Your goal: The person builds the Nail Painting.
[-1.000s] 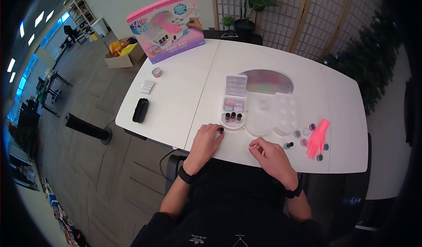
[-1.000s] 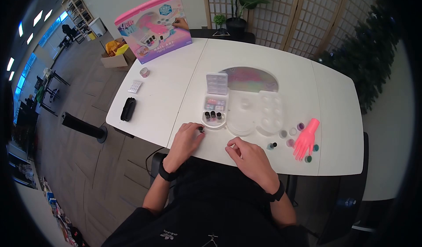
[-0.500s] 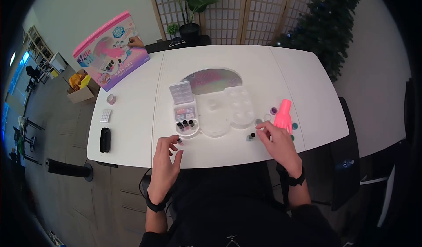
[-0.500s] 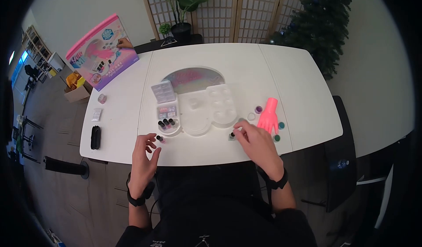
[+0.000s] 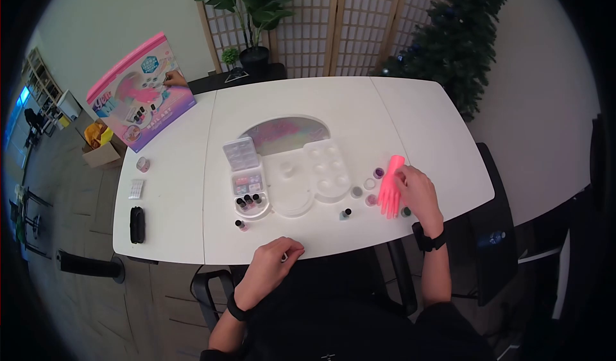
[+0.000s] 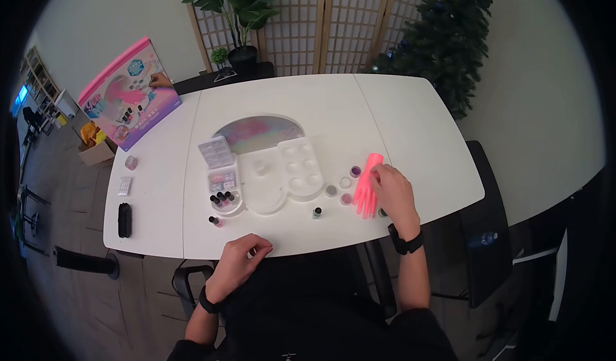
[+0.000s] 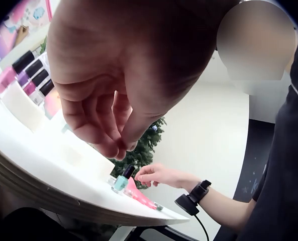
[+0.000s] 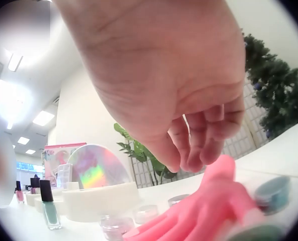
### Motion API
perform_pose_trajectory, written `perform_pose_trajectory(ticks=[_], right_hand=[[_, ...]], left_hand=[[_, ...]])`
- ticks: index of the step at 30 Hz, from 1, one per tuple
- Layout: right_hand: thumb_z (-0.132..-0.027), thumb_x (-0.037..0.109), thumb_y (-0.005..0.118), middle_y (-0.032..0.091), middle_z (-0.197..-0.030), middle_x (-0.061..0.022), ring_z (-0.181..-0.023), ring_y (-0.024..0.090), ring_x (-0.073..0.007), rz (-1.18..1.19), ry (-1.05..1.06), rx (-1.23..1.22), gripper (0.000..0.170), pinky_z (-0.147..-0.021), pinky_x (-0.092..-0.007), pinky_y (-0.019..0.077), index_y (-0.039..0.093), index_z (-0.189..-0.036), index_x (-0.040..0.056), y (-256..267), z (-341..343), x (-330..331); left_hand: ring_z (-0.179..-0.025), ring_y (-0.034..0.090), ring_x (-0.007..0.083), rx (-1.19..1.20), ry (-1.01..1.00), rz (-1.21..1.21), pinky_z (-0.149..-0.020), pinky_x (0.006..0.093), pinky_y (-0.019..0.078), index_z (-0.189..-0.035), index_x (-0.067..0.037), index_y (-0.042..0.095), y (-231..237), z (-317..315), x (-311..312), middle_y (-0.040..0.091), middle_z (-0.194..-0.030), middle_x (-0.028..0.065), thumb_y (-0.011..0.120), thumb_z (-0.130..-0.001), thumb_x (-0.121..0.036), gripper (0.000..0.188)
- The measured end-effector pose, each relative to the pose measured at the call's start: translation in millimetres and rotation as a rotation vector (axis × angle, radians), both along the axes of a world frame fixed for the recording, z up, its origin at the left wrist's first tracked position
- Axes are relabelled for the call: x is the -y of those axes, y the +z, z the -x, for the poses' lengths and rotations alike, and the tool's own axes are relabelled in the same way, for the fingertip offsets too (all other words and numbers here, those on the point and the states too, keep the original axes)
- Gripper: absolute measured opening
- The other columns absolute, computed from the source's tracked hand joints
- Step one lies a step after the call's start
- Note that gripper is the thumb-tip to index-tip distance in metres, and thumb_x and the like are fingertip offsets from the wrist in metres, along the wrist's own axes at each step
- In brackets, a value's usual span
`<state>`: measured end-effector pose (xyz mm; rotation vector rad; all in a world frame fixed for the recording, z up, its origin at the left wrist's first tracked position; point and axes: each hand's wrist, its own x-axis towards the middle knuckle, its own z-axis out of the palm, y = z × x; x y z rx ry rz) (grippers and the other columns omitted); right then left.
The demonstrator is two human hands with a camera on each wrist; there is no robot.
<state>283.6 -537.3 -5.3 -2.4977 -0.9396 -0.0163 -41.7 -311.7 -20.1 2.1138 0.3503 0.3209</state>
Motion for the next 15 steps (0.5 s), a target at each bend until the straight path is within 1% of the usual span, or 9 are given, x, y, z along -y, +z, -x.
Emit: perform_pose_trajectory(ticks=[1,2,4,8,11,15], right_hand=[[-0.103,0.014,0.068,0.076,-0.109,-0.0156,-0.105,0.072,-0.0347,0.000,0.045,0.020,0.017,-0.088,-0.0462,0.0572,0.074,-0.114,0.0021,-4,-1,-3],[-0.102,0.014,0.069,0.074,-0.110,-0.0146,-0.108,0.070,-0.0340,0.026,0.091,0.110,0.017,-0.091,-0.0460,0.0555,0.074,-0.114,0.0022,-12,-3,-8],[-0.100,0.013,0.071,0.071,-0.113,-0.0124,-0.115,0.066,-0.0325,0.079,0.188,0.290,0.018,-0.097,-0.0457,0.0522,0.075,-0.114,0.0026,-24,-8,-17],[-0.098,0.013,0.073,0.070,-0.113,-0.0110,-0.117,0.063,-0.0312,0.162,0.248,0.290,0.019,-0.103,-0.0456,0.0482,0.074,-0.115,0.0031,-25,-13,-31],[-0.098,0.013,0.073,0.070,-0.111,-0.0116,-0.116,0.063,-0.0310,0.210,0.285,0.302,0.021,-0.104,-0.0456,0.0481,0.073,-0.117,0.0035,-29,-21,-33],[-0.099,0.012,0.072,0.071,-0.110,-0.0125,-0.115,0.064,-0.0319,0.259,0.310,0.269,0.021,-0.105,-0.0457,0.0482,0.072,-0.118,0.0037,-29,-28,-36]], left_hand=[[-0.078,0.074,0.0261,-0.011,-0.007,-0.004,-0.072,0.0366,0.0586,-0.104,-0.001,0.078,-3,-3,-1,0.079,-0.095,0.0122,0.079,-0.102,-0.009,0.008],[-0.076,0.073,0.0236,-0.022,-0.012,-0.009,-0.072,0.0352,0.0582,-0.103,-0.001,0.079,-5,-6,-2,0.079,-0.093,0.0114,0.080,-0.102,-0.010,0.009],[-0.074,0.072,0.0249,-0.073,-0.014,-0.009,-0.071,0.0362,0.0577,-0.100,-0.001,0.079,-4,-11,-2,0.079,-0.091,0.0119,0.079,-0.103,-0.012,0.012],[-0.073,0.072,0.0302,-0.105,-0.055,-0.040,-0.071,0.0392,0.0573,-0.100,0.000,0.077,-13,-19,0,0.077,-0.090,0.0146,0.076,-0.106,-0.017,0.018],[-0.078,0.073,0.0353,-0.076,-0.097,-0.007,-0.074,0.0423,0.0580,-0.106,0.000,0.077,-19,-22,4,0.076,-0.093,0.0169,0.071,-0.109,-0.019,0.020],[-0.087,0.075,0.0379,-0.066,-0.140,0.012,-0.077,0.0448,0.0586,-0.112,-0.001,0.076,-33,-24,5,0.077,-0.098,0.0178,0.069,-0.110,-0.020,0.020]])
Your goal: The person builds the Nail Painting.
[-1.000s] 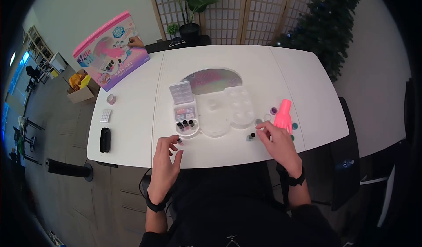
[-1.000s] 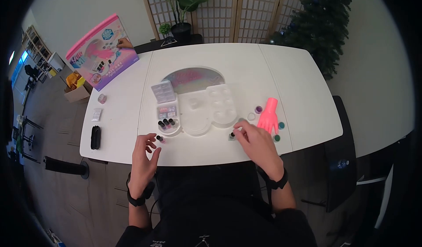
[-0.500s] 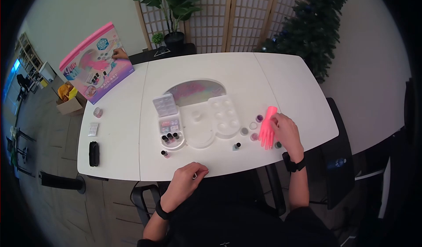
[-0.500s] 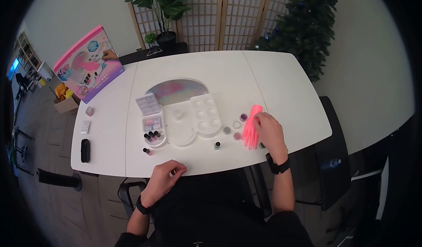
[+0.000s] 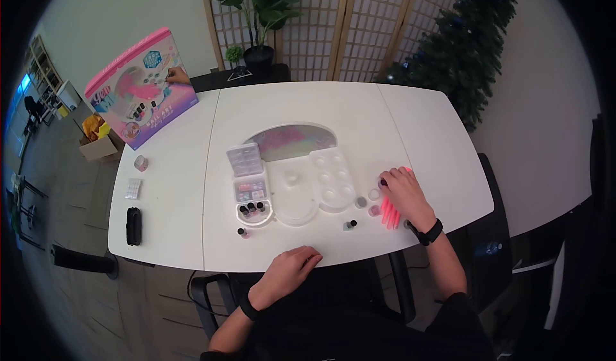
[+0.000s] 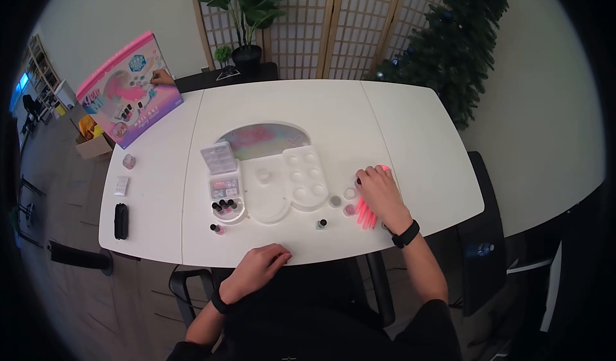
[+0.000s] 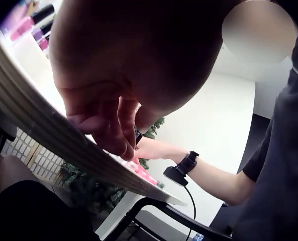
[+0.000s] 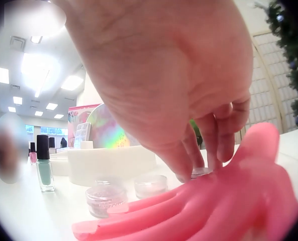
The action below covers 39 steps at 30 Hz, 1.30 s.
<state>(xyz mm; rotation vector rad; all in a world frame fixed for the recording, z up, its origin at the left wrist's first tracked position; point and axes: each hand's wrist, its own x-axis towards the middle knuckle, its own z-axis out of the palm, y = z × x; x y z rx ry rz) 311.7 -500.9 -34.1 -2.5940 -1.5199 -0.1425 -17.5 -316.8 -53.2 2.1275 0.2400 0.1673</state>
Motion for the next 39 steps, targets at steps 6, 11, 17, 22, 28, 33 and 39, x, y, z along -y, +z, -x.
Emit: perform_pose_trajectory(ticks=[6,11,17,22,28,33,39], right_hand=[[-0.101,0.011,0.071,0.074,-0.112,-0.0134,-0.111,0.067,-0.0345,-0.048,0.008,-0.075,0.022,-0.102,-0.0456,0.0512,0.074,-0.120,0.0022,33,5,-18],[-0.102,0.010,0.072,0.075,-0.115,-0.0120,-0.109,0.068,-0.0345,-0.144,0.183,-0.174,0.023,-0.098,-0.0443,0.0542,0.073,-0.123,0.0021,74,23,-61],[-0.102,0.011,0.069,0.074,-0.115,-0.0119,-0.108,0.069,-0.0331,-0.124,0.376,-0.203,0.020,-0.097,-0.0448,0.0567,0.073,-0.120,0.0024,65,27,-117],[-0.101,0.007,0.067,0.075,-0.113,-0.0140,-0.109,0.071,-0.0347,-0.071,0.388,-0.148,0.019,-0.096,-0.0464,0.0587,0.073,-0.118,0.0021,56,33,-139],[-0.099,0.009,0.071,0.074,-0.116,-0.0146,-0.112,0.070,-0.0363,-0.055,0.388,-0.130,0.021,-0.097,-0.0469,0.0578,0.073,-0.119,0.0038,49,30,-144],[-0.100,0.007,0.067,0.074,-0.107,-0.0155,-0.107,0.071,-0.0363,-0.090,0.393,-0.154,0.014,-0.095,-0.0477,0.0587,0.073,-0.112,0.0014,53,34,-146],[-0.102,0.009,0.068,0.074,-0.107,-0.0166,-0.107,0.071,-0.0373,-0.085,0.393,-0.192,0.013,-0.095,-0.0478,0.0586,0.072,-0.110,0.0009,49,30,-147]], left_hand=[[-0.091,0.077,0.0359,0.057,0.012,-0.005,-0.081,0.0428,0.0607,-0.113,-0.001,0.076,-14,-2,-7,0.078,-0.100,0.0161,0.068,-0.110,-0.017,0.018],[-0.093,0.080,0.0318,0.077,0.037,0.032,-0.083,0.0404,0.0623,-0.114,-0.001,0.077,-23,-5,-12,0.080,-0.102,0.0140,0.067,-0.110,-0.014,0.016],[-0.091,0.080,0.0303,0.071,0.060,0.113,-0.082,0.0397,0.0619,-0.118,-0.002,0.077,-27,-3,-14,0.081,-0.105,0.0138,0.066,-0.111,-0.016,0.019],[-0.090,0.077,0.0342,0.094,0.087,0.150,-0.081,0.0415,0.0604,-0.116,-0.002,0.076,-28,-3,-13,0.079,-0.105,0.0155,0.066,-0.111,-0.017,0.019],[-0.090,0.077,0.0337,0.135,0.082,0.132,-0.081,0.0403,0.0605,-0.117,-0.001,0.076,-29,-3,-14,0.079,-0.106,0.0154,0.066,-0.112,-0.017,0.019],[-0.090,0.077,0.0348,0.140,0.083,0.124,-0.081,0.0409,0.0604,-0.116,-0.001,0.077,-28,-3,-14,0.079,-0.105,0.0157,0.066,-0.112,-0.017,0.019],[-0.090,0.077,0.0347,0.148,0.088,0.123,-0.081,0.0411,0.0605,-0.116,-0.001,0.077,-28,-3,-13,0.079,-0.105,0.0156,0.066,-0.112,-0.017,0.019]])
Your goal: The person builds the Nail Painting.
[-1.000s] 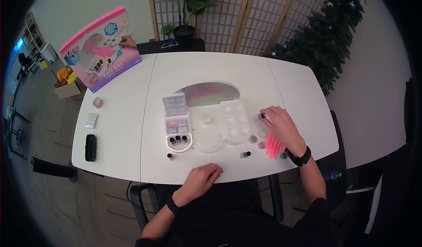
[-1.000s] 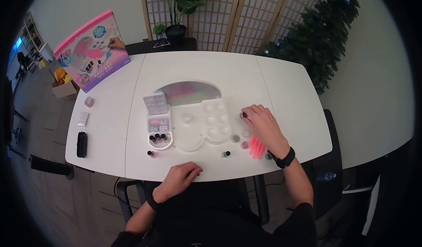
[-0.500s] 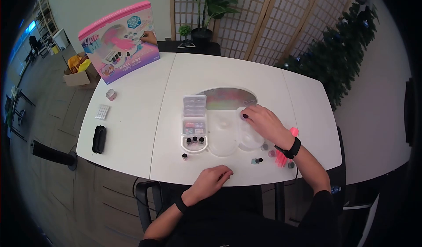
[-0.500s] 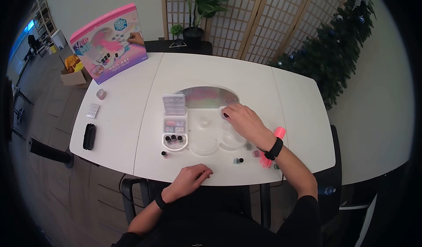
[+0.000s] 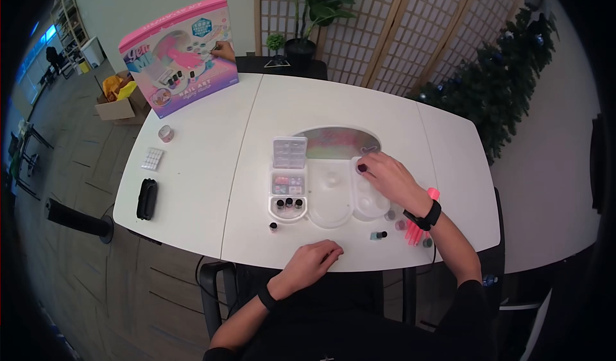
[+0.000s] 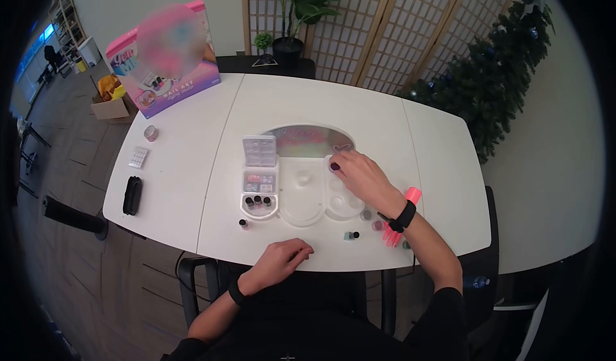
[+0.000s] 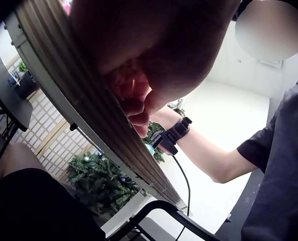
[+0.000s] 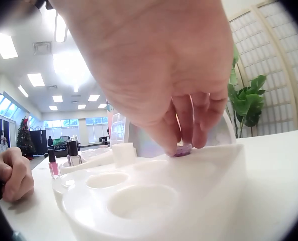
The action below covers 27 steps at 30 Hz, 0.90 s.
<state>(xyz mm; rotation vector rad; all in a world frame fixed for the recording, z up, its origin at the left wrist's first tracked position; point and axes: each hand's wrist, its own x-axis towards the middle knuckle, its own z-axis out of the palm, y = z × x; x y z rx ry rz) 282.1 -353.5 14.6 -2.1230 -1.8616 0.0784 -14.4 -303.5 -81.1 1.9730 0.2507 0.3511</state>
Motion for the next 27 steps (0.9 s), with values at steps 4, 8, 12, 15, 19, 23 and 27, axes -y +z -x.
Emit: perform_pose_trajectory(ticks=[4,8,12,15,19,23,27], right_hand=[[-0.101,0.007,0.066,0.074,-0.110,-0.0163,-0.109,0.071,-0.0365,-0.043,0.014,0.020,0.014,-0.096,-0.0469,0.0585,0.073,-0.111,-0.0006,5,4,5],[-0.098,0.000,0.062,0.076,-0.118,-0.0151,-0.112,0.071,-0.0352,-0.050,0.011,0.065,0.024,-0.099,-0.0455,0.0581,0.074,-0.119,-0.0014,11,7,15],[-0.094,-0.005,0.059,0.076,-0.129,-0.0139,-0.118,0.070,-0.0337,-0.089,0.023,0.091,0.037,-0.104,-0.0448,0.0557,0.074,-0.127,-0.0005,7,10,21],[-0.092,-0.007,0.059,0.076,-0.134,-0.0138,-0.123,0.069,-0.0329,-0.082,0.025,0.115,0.043,-0.108,-0.0447,0.0533,0.074,-0.132,-0.0001,-14,6,25],[-0.087,-0.014,0.057,0.074,-0.139,-0.0156,-0.125,0.068,-0.0339,0.005,0.010,0.099,0.055,-0.111,-0.0432,0.0526,0.073,-0.137,0.0006,-11,7,25],[-0.088,-0.013,0.057,0.070,-0.145,-0.0162,-0.129,0.067,-0.0330,-0.002,0.012,0.079,0.053,-0.112,-0.0432,0.0518,0.073,-0.137,0.0003,-13,10,29],[-0.092,-0.011,0.055,0.069,-0.146,-0.0162,-0.132,0.065,-0.0340,-0.013,0.058,-0.017,0.047,-0.113,-0.0446,0.0511,0.074,-0.134,-0.0012,-18,0,32]], left_hand=[[-0.090,0.077,0.0352,-0.020,-0.004,0.001,-0.081,0.0415,0.0605,-0.115,-0.001,0.077,2,0,0,0.079,-0.105,0.0157,0.065,-0.112,-0.017,0.019],[-0.091,0.077,0.0357,-0.014,-0.004,-0.008,-0.082,0.0416,0.0606,-0.116,-0.001,0.077,2,0,0,0.079,-0.106,0.0159,0.065,-0.112,-0.016,0.019],[-0.090,0.077,0.0351,-0.008,0.003,-0.005,-0.081,0.0414,0.0605,-0.116,-0.001,0.077,0,0,1,0.079,-0.106,0.0159,0.065,-0.112,-0.017,0.019],[-0.090,0.077,0.0340,-0.017,-0.002,-0.003,-0.081,0.0407,0.0603,-0.116,-0.002,0.077,0,0,0,0.079,-0.105,0.0155,0.065,-0.112,-0.017,0.020],[-0.087,0.076,0.0321,-0.034,-0.015,0.007,-0.080,0.0399,0.0597,-0.118,-0.002,0.076,-1,0,1,0.079,-0.106,0.0147,0.065,-0.112,-0.016,0.019],[-0.084,0.074,0.0294,-0.032,0.008,-0.021,-0.078,0.0412,0.0596,-0.128,-0.005,0.071,7,-2,2,0.073,-0.127,0.0133,0.066,-0.112,-0.015,0.020],[-0.089,0.075,0.0335,-0.055,0.071,-0.083,-0.081,0.0461,0.0611,-0.140,-0.010,0.061,14,-5,9,0.059,-0.148,0.0113,0.064,-0.111,-0.016,0.029]])
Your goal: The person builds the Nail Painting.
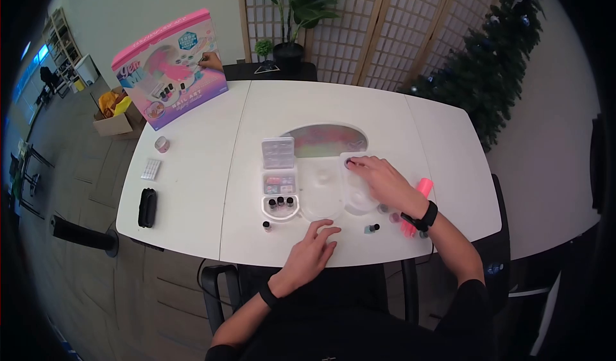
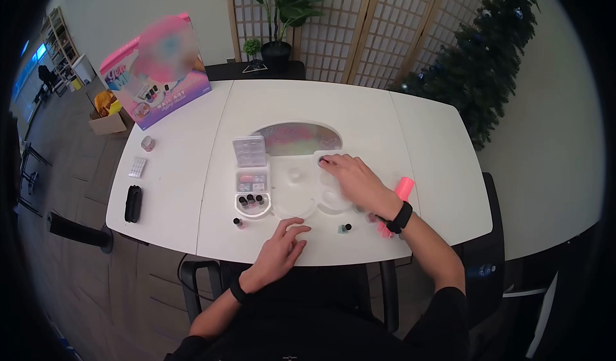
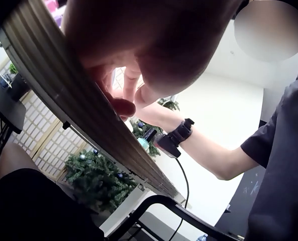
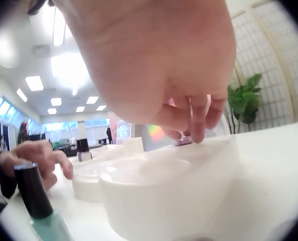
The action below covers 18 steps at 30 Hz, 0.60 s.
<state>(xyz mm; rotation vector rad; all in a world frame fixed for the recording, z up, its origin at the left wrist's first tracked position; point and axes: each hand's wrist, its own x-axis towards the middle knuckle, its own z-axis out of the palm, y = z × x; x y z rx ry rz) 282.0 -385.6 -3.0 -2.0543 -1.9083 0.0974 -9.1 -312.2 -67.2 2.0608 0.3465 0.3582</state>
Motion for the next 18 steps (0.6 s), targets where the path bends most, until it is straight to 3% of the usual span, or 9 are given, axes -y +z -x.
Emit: perform_pose_trajectory(ticks=[7,8,12,18], right_hand=[[-0.103,-0.006,0.050,0.070,-0.135,-0.0169,-0.121,0.069,-0.0363,-0.112,-0.205,-0.312,0.037,-0.105,-0.0428,0.0557,0.075,-0.130,-0.0006,49,-27,38],[-0.106,-0.002,0.051,0.072,-0.127,-0.0168,-0.115,0.071,-0.0360,-0.128,-0.221,-0.279,0.032,-0.102,-0.0428,0.0567,0.074,-0.128,-0.0017,56,-28,53],[-0.108,0.006,0.057,0.076,-0.113,-0.0157,-0.108,0.073,-0.0359,0.016,-0.337,-0.219,0.027,-0.097,-0.0434,0.0578,0.076,-0.126,0.0000,69,-35,119],[-0.106,0.014,0.066,0.076,-0.113,-0.0136,-0.104,0.073,-0.0339,0.198,-0.546,-0.231,0.022,-0.094,-0.0433,0.0582,0.077,-0.121,0.0026,61,-27,196]], left_hand=[[-0.087,0.075,0.0329,0.028,0.035,-0.042,-0.080,0.0453,0.0616,-0.142,-0.011,0.061,1,-5,-3,0.058,-0.156,0.0109,0.064,-0.108,-0.009,0.034],[-0.087,0.075,0.0329,0.028,0.040,-0.049,-0.080,0.0453,0.0616,-0.142,-0.011,0.061,1,-6,-3,0.058,-0.156,0.0109,0.064,-0.108,-0.008,0.034],[-0.084,0.075,0.0330,0.038,0.084,-0.075,-0.075,0.0426,0.0616,-0.136,-0.008,0.066,-1,-9,0,0.064,-0.154,0.0101,0.063,-0.106,-0.003,0.030],[-0.085,0.075,0.0305,0.086,0.104,-0.038,-0.073,0.0384,0.0606,-0.131,-0.006,0.067,-6,-11,-3,0.068,-0.151,0.0123,0.062,-0.105,0.001,0.028]])
